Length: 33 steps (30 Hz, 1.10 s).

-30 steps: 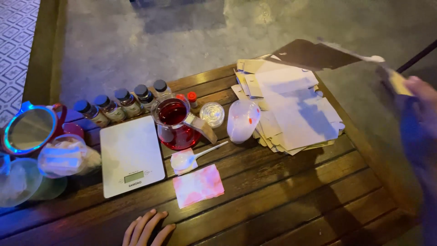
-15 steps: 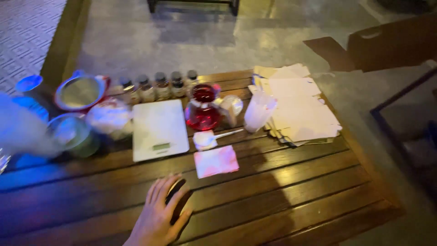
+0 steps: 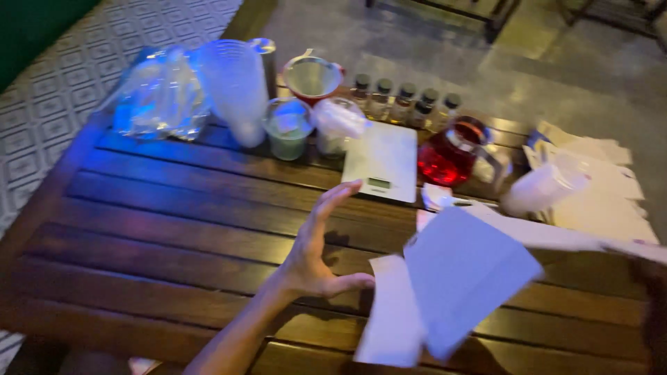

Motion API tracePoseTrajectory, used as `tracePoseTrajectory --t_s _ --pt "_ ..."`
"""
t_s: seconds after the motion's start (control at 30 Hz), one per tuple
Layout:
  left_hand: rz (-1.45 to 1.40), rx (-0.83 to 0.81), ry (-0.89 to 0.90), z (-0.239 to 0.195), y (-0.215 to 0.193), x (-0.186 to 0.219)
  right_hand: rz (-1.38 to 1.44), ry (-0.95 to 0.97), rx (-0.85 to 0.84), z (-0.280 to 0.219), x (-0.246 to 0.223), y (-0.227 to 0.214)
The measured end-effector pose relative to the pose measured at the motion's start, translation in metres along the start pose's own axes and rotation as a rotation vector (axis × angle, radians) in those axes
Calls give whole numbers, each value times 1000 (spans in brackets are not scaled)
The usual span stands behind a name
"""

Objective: The person folds flat paper cutouts into small pouches by hand. They pick up each cutout, fold the bottom and side flaps, and press the edges to form a sealed pouch. The finished pouches are placed on the table.

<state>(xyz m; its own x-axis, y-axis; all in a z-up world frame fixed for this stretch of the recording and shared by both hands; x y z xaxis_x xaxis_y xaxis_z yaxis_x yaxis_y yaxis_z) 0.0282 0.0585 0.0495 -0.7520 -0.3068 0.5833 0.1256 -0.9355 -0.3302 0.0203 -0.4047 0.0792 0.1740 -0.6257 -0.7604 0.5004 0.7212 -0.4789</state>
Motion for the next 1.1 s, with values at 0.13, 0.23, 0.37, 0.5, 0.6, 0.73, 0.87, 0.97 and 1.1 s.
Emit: tracePoseTrajectory --t_s 0.13,0.23,0.37,0.5,0.6,0.73,0.87,0.97,1.1 --pt "-58 44 28 6 -18 9 48 109 -29 -9 22 67" --pt "-30 44 -140 -9 -18 -15 641 120 27 -6 57 112" --pt "32 28 -216 -4 -16 -23 640 104 -82 -15 62 130" --pt "95 47 -364 -4 -11 -35 472 118 -136 -19 46 126" --pt "77 14 -480 -4 -9 -40 461 120 -176 -20 42 125" --pt "90 -78 -564 -7 -4 -46 538 165 -230 -20 35 129" --pt "128 -142 -491 -7 2 -48 417 210 -324 -18 0 126" --pt "76 -179 -474 -5 3 -46 342 407 -330 -13 -16 127" --pt "-30 -246 -590 -2 0 -46 357 564 -300 -14 15 127"
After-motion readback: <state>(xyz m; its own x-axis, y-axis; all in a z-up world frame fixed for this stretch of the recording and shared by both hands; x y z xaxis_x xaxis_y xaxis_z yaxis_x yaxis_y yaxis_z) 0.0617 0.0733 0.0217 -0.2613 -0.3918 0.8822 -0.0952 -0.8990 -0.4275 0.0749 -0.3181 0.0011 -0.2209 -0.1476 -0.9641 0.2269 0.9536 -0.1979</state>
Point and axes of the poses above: each hand's wrist, its own z-axis towards the middle knuckle, its own y-axis out of the palm, x = y × z, the point moved 4 cm from there along z, towards the middle knuckle, and after that the axes turned 9 degrees about z, right-handed, at the moved point
